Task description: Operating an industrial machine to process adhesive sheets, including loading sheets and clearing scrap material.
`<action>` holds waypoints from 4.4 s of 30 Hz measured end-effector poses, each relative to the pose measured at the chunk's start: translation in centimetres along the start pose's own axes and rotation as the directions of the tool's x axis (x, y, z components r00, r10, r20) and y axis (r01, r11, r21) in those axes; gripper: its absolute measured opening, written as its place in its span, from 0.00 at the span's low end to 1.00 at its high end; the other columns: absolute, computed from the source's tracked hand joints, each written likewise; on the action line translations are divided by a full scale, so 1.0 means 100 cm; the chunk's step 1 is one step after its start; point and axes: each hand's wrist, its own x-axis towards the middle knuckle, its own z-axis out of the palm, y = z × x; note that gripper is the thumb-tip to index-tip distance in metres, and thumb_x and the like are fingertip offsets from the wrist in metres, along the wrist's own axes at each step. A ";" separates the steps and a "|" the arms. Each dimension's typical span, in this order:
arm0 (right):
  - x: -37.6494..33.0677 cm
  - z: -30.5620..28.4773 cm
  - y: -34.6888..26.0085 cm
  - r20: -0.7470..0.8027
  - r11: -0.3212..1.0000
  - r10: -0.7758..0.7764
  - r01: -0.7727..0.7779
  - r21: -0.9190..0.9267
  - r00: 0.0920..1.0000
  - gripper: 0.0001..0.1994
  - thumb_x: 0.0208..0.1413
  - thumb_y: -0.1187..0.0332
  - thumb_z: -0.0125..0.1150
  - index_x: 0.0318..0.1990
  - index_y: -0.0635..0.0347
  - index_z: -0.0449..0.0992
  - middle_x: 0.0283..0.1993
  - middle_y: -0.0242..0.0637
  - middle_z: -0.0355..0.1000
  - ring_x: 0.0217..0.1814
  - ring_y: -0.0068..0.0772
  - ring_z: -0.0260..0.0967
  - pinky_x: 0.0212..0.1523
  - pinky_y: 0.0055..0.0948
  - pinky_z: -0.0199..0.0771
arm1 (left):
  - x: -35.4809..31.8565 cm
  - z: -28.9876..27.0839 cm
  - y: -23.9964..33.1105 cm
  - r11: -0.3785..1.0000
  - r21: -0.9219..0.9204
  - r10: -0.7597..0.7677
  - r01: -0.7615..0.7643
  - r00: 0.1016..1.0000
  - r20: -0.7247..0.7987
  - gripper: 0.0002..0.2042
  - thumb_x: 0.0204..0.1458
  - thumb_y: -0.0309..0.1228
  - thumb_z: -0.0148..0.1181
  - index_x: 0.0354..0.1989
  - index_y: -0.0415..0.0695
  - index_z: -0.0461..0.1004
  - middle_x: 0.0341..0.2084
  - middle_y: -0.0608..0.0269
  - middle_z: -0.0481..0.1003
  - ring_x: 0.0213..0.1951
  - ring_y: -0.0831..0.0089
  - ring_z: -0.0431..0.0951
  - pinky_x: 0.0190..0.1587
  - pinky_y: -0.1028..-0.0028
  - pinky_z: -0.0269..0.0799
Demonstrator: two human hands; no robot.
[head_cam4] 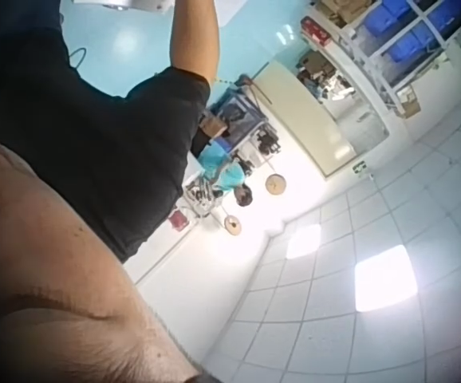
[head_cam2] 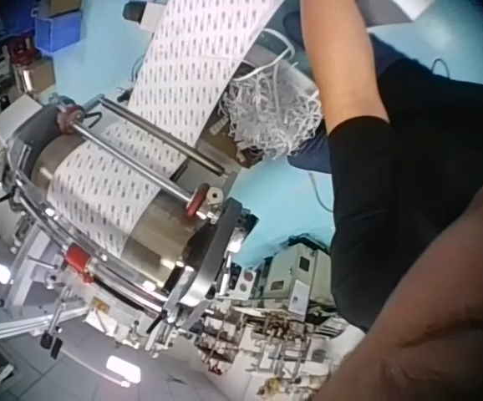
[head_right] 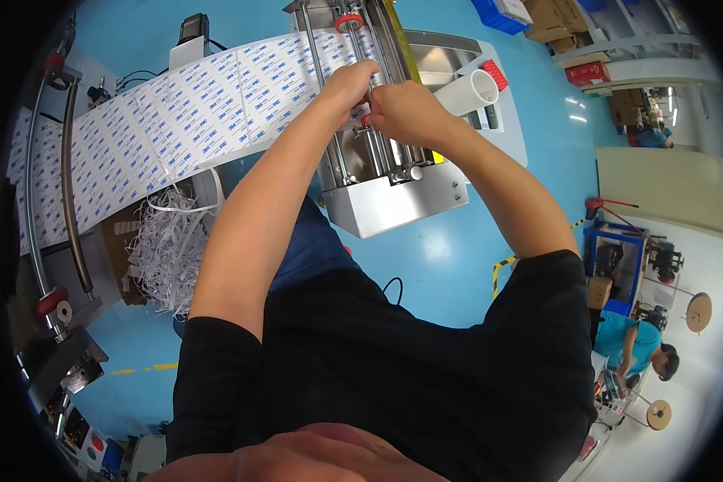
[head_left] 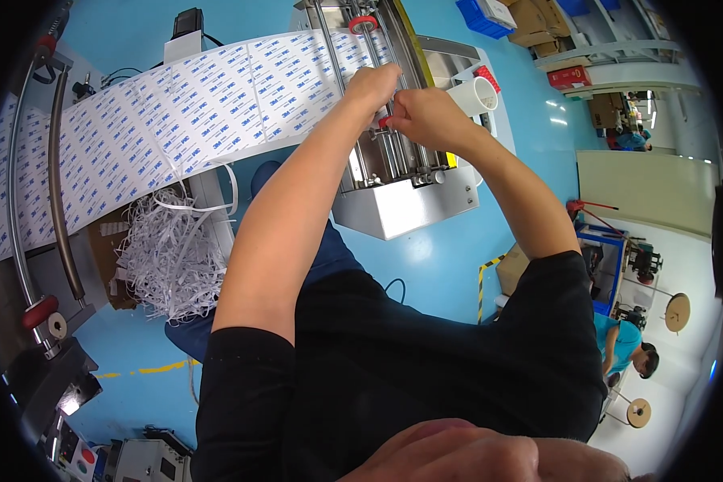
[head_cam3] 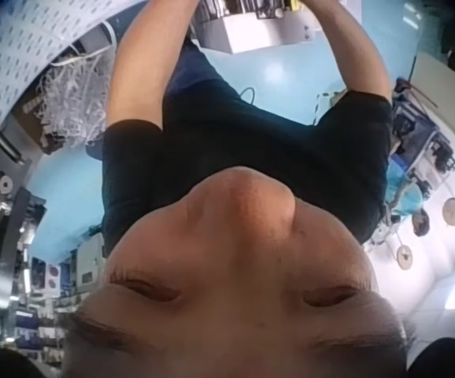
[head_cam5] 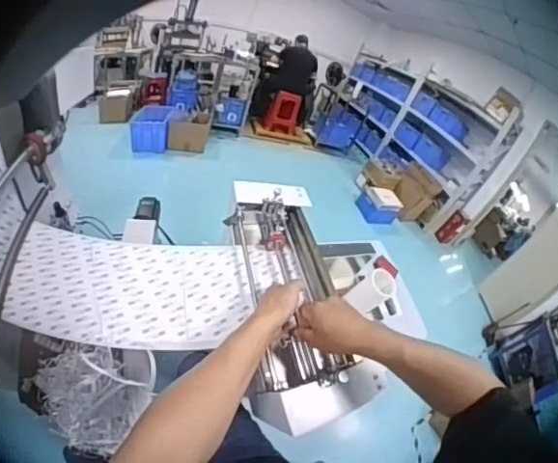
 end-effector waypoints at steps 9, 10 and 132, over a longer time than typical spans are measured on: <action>0.007 0.011 0.008 -0.062 0.995 -0.032 0.038 0.095 0.998 0.12 0.48 0.64 0.63 0.29 0.63 0.72 0.25 0.43 0.73 0.29 0.44 0.71 0.33 0.38 0.69 | 0.007 -0.003 -0.003 0.998 -0.009 -0.056 0.057 0.990 0.126 0.20 0.47 0.41 0.52 0.37 0.32 0.71 0.27 0.57 0.70 0.29 0.70 0.67 0.33 0.69 0.63; 0.006 0.010 0.008 -0.024 0.997 -0.012 0.014 0.076 1.000 0.12 0.48 0.64 0.63 0.29 0.64 0.72 0.25 0.43 0.73 0.30 0.45 0.71 0.34 0.37 0.69 | 0.006 -0.003 -0.003 0.998 -0.011 -0.055 0.057 0.991 0.125 0.20 0.47 0.41 0.52 0.37 0.32 0.71 0.27 0.57 0.70 0.29 0.70 0.67 0.33 0.69 0.63; 0.001 0.031 0.005 -0.106 0.797 -0.562 0.503 -0.335 0.820 0.08 0.39 0.71 0.61 0.31 0.59 0.76 0.43 0.36 0.69 0.49 0.37 0.64 0.46 0.36 0.62 | 0.000 -0.003 0.003 0.985 -0.138 -0.090 0.099 0.994 0.068 0.24 0.55 0.46 0.41 0.42 0.32 0.66 0.35 0.51 0.69 0.34 0.66 0.70 0.39 0.65 0.65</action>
